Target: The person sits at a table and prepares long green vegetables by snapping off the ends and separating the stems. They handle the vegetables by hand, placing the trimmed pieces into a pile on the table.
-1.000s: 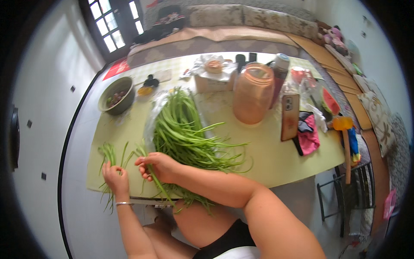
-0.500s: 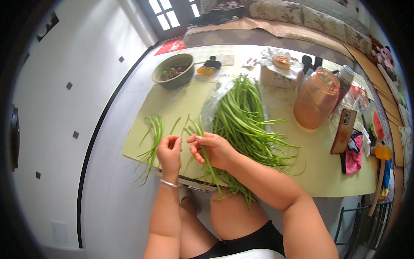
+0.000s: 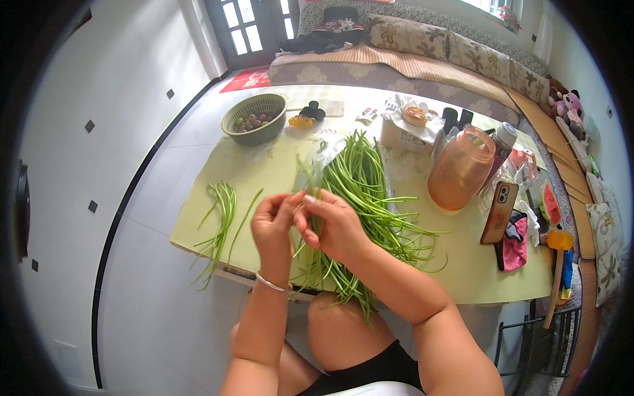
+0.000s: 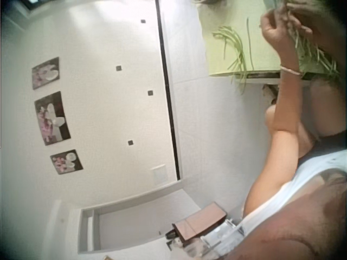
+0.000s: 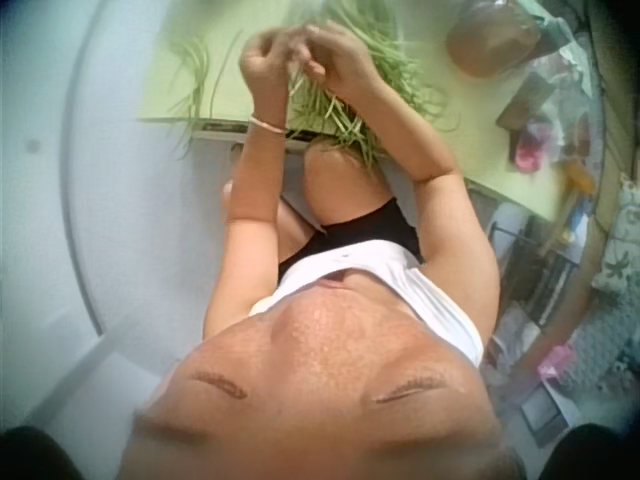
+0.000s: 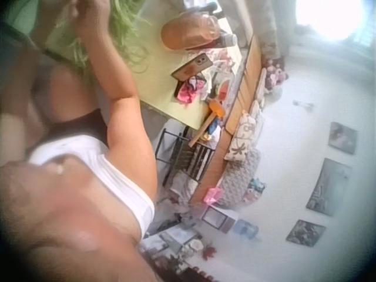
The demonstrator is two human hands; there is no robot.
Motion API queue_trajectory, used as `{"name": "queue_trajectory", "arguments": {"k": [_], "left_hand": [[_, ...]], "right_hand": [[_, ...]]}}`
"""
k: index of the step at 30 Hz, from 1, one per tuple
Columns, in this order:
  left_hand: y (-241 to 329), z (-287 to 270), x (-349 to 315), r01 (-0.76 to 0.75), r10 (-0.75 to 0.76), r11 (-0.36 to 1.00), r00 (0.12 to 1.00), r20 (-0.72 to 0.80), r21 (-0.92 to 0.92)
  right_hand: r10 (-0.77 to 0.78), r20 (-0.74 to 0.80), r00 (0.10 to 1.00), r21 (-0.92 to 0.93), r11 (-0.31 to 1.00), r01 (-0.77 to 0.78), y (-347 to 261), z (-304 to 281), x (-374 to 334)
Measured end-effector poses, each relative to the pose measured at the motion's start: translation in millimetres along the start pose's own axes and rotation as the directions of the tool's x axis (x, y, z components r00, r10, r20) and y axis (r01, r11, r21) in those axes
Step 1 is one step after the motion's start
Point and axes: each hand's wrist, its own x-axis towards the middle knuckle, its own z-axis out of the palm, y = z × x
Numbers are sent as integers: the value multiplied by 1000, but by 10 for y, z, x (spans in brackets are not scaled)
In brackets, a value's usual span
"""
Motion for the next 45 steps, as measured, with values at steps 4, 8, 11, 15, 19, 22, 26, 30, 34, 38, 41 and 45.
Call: {"name": "queue_trajectory", "arguments": {"k": [4,8,11,15,19,22,26,30,34,38,41,45], "left_hand": [[-130,101,-31,-155,102,953,973,205,260],[167,152,-78,-451,303,684,891,339,573],[151,236,-115,-528,331,583,849,412,618],[146,272,-211,-738,297,288,675,676,610],[68,268,-229,-734,314,273,679,664,621],[60,229,-208,-718,358,310,696,623,623],[40,276,-203,-717,384,335,696,606,611],[34,225,-186,-713,369,330,701,611,619],[5,188,-195,-707,360,306,706,610,638],[-57,185,-194,-712,366,302,700,613,634],[-41,121,-174,-691,343,292,721,602,662],[-61,137,-169,-671,340,307,740,581,675]], "right_hand": [[-199,-220,955,-144,975,170,-330,-60,17],[-263,-303,916,-501,861,81,-790,-354,209],[-471,-252,846,-959,239,-153,-924,-862,465],[-501,-143,853,-941,-198,-274,-730,-793,495],[-735,169,657,-959,-278,-64,-934,-754,-141],[-896,228,380,-897,-345,-276,-1281,-980,-868],[-939,280,197,-686,-340,-643,-1698,-1756,-1741],[-975,-57,214,-732,-105,-673,-1684,-2041,-1889],[-935,-239,262,-735,-2,-678,-1656,-2042,-1907],[-943,-212,256,-824,32,-566,-1740,-2260,-2074],[-863,-312,397,-949,260,-180,-1753,-2131,-2181],[-757,-388,526,-823,541,172,-1791,-2076,-2599]]}}
